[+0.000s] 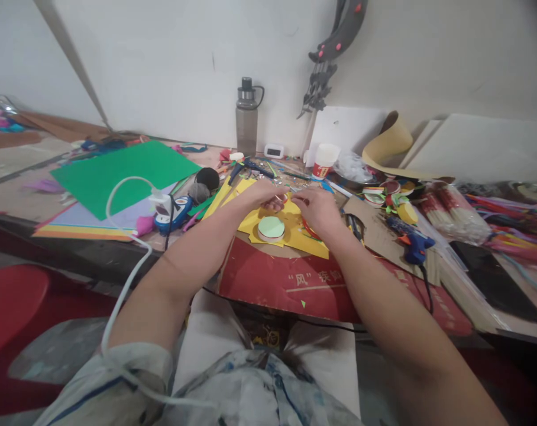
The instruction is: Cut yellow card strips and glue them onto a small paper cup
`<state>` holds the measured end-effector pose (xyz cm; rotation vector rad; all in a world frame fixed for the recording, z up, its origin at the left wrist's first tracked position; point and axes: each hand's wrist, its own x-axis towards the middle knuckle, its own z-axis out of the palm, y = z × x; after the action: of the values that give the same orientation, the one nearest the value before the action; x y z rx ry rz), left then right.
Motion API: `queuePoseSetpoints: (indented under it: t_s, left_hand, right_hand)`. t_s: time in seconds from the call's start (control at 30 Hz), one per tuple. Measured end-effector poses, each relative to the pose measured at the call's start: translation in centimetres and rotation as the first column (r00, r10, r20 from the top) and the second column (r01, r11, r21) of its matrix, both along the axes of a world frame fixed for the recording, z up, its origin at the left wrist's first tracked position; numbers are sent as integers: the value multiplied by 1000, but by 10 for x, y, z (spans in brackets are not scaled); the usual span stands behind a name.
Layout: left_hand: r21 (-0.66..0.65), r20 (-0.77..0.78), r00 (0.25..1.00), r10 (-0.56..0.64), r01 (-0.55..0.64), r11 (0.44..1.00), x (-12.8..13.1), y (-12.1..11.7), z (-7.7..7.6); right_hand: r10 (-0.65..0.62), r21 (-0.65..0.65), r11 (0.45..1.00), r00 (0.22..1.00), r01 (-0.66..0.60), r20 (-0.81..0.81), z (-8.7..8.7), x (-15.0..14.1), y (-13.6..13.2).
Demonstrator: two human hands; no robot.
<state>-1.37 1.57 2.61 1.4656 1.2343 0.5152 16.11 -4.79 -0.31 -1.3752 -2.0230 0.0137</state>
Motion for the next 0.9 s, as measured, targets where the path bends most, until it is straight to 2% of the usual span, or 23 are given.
queuePoseSetpoints:
  t_s: [0.1, 0.23, 0.37, 0.5, 0.6, 0.8, 0.9]
  left_hand:
    - [-15, 132, 989, 62, -60, 998, 2, 3, -4]
    - [-41, 238, 964, 119, -113, 993, 1, 4, -3]
    - [-71, 371, 924, 89, -68, 995, 1, 3, 3]
    - [-143, 469, 883, 6, 69, 987, 4, -4, 9]
    - [-132, 491, 870, -36, 115, 985, 7, -11, 10]
    - [-4, 605, 796, -12, 17, 1000, 12, -13, 3]
    - [65, 613, 790, -23, -21, 998, 10, -10, 1]
  right_hand:
    - [33, 6, 999, 998, -33, -62, 1, -2, -1]
    - [-23, -14, 1000, 967, 20, -254, 0, -3, 0]
    - [-31, 71, 995, 914, 65, -406, -1, -2, 1]
    - [64, 155, 988, 920, -4, -386, 3, -1, 1]
    - [108, 191, 981, 912, -33, -396, 5, -1, 1]
    - [178, 207, 972, 915, -107, -361, 8, -5, -3]
    - [207, 192, 971, 906, -144, -369, 9, -7, -5]
